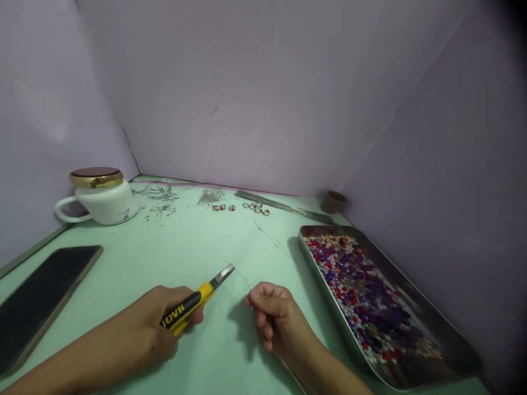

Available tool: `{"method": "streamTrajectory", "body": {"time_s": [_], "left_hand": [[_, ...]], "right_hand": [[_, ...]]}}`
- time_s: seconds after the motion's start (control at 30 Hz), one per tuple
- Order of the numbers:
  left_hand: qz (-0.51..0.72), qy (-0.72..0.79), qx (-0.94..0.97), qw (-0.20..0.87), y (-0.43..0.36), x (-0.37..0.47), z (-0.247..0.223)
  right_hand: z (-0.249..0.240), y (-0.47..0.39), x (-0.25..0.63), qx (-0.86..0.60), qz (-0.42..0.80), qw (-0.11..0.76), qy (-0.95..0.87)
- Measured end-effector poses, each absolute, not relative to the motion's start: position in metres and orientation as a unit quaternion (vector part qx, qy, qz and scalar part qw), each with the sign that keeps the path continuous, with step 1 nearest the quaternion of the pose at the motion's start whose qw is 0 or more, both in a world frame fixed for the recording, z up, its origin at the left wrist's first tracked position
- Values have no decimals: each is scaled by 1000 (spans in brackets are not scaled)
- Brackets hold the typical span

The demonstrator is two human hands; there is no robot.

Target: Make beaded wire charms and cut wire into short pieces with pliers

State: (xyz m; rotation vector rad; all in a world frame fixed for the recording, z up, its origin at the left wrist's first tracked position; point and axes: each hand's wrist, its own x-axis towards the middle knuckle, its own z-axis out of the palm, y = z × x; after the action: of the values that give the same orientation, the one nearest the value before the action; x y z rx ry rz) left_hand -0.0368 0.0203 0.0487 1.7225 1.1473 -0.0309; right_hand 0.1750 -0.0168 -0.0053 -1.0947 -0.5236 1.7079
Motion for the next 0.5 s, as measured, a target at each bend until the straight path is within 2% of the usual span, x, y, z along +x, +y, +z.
{"method": "streamTrajectory", "body": {"time_s": [0.33, 0.5], "left_hand": [[-8, 479, 712, 513, 16, -34, 43], [-7, 487, 732, 476, 18, -33, 46]], "right_hand": [[-8, -17, 175, -445, 708, 499, -225], [-9, -18, 175, -447, 708, 496, -231]]}}
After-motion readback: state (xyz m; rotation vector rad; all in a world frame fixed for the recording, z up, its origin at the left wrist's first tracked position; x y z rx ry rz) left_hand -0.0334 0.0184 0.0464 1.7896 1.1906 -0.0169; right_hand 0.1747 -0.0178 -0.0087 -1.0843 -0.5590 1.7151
